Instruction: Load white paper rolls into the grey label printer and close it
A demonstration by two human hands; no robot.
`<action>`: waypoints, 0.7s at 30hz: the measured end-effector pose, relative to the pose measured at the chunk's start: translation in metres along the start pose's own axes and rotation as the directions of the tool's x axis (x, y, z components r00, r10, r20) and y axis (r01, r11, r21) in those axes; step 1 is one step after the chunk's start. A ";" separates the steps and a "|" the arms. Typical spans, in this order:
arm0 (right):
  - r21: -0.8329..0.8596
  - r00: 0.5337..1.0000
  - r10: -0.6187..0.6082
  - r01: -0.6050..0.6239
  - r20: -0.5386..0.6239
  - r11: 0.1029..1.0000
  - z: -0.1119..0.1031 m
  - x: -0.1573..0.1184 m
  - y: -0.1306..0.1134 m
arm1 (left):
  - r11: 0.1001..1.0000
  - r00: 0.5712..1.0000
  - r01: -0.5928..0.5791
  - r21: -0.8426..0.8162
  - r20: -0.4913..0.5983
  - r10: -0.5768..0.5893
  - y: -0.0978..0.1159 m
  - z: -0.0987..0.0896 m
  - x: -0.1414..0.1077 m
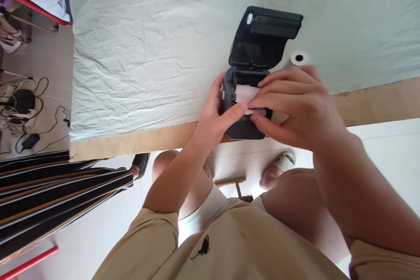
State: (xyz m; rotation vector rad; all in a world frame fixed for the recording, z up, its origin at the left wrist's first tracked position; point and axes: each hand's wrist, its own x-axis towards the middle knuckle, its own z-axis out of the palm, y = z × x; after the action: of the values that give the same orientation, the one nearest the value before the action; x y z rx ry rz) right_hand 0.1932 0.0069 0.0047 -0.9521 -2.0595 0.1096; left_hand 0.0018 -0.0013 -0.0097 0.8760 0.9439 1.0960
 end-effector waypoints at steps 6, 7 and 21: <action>-0.114 0.960 0.054 -0.088 -0.274 0.990 -0.003 -0.001 0.012 | 0.997 0.999 0.031 0.069 0.017 -0.032 0.000 -0.004 0.000; -0.104 0.968 0.085 -0.112 -0.236 0.988 -0.005 0.000 0.014 | 0.996 0.999 0.037 0.076 0.020 -0.039 0.001 -0.004 0.000; 0.286 0.860 0.506 -0.469 -0.069 0.836 0.008 -0.016 -0.010 | 0.999 0.999 -0.014 0.034 0.047 0.012 0.000 -0.007 -0.002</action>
State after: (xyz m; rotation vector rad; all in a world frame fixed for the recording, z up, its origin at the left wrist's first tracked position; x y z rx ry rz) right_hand 0.1869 -0.0088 -0.0071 -1.2601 -1.5797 0.5552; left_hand -0.0047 -0.0022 -0.0122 0.9332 0.9218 1.0689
